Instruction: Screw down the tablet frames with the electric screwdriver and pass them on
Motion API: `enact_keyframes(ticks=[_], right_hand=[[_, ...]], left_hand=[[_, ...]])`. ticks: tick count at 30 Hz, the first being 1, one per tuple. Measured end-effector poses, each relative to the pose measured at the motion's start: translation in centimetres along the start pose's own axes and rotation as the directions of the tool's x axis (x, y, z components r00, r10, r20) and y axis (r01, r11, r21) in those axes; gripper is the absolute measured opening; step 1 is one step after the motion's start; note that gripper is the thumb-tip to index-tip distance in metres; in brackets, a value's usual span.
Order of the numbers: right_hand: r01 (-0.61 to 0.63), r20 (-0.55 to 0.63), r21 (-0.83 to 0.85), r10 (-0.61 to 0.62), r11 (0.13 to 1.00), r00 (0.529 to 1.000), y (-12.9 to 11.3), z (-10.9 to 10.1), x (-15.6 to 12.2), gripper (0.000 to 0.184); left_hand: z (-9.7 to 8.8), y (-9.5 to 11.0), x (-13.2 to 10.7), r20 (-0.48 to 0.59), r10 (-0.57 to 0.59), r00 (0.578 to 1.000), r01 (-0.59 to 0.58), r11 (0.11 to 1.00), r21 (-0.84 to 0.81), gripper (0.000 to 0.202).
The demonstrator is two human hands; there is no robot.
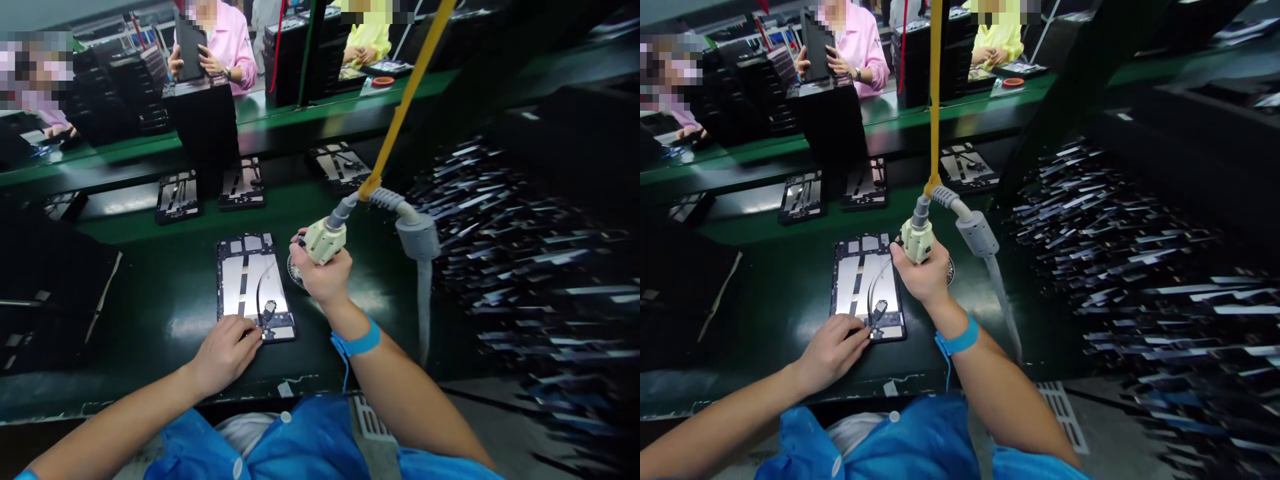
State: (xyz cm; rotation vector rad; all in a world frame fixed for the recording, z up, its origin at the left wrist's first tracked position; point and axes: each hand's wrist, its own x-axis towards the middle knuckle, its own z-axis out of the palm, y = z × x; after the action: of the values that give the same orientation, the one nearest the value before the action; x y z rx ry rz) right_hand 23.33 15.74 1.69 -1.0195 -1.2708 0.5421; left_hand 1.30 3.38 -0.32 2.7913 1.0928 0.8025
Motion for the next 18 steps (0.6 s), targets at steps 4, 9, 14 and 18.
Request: enact_keyframes(ticks=[4,9,14,18], right_hand=[[-0.011,0.009,0.006,0.011,1.0,1.0,0.2,0.0,0.0,0.019],[-0.008,0.014,0.016,0.008,1.0,1.0,0.5,-0.1,0.0,0.018],[-0.014,0.009,0.031,0.014,0.999,1.0,0.6,-0.1,0.0,0.019],[-0.022,0.005,0.024,0.022,0.999,1.0,0.6,-0.2,0.0,0.019]], left_hand=[[0.8,-0.3,-0.4,-0.064,0.027,0.998,-0.028,0.999,-0.021,0.02],[1.2,-0.3,-0.6,-0.105,0.041,0.994,-0.049,0.996,-0.072,0.022],[1.6,0.4,-0.9,-0.086,0.007,0.996,-0.015,0.996,-0.086,0.027],[1.5,0.5,-1.0,-0.067,-0.066,0.996,0.058,0.992,-0.112,0.025]])
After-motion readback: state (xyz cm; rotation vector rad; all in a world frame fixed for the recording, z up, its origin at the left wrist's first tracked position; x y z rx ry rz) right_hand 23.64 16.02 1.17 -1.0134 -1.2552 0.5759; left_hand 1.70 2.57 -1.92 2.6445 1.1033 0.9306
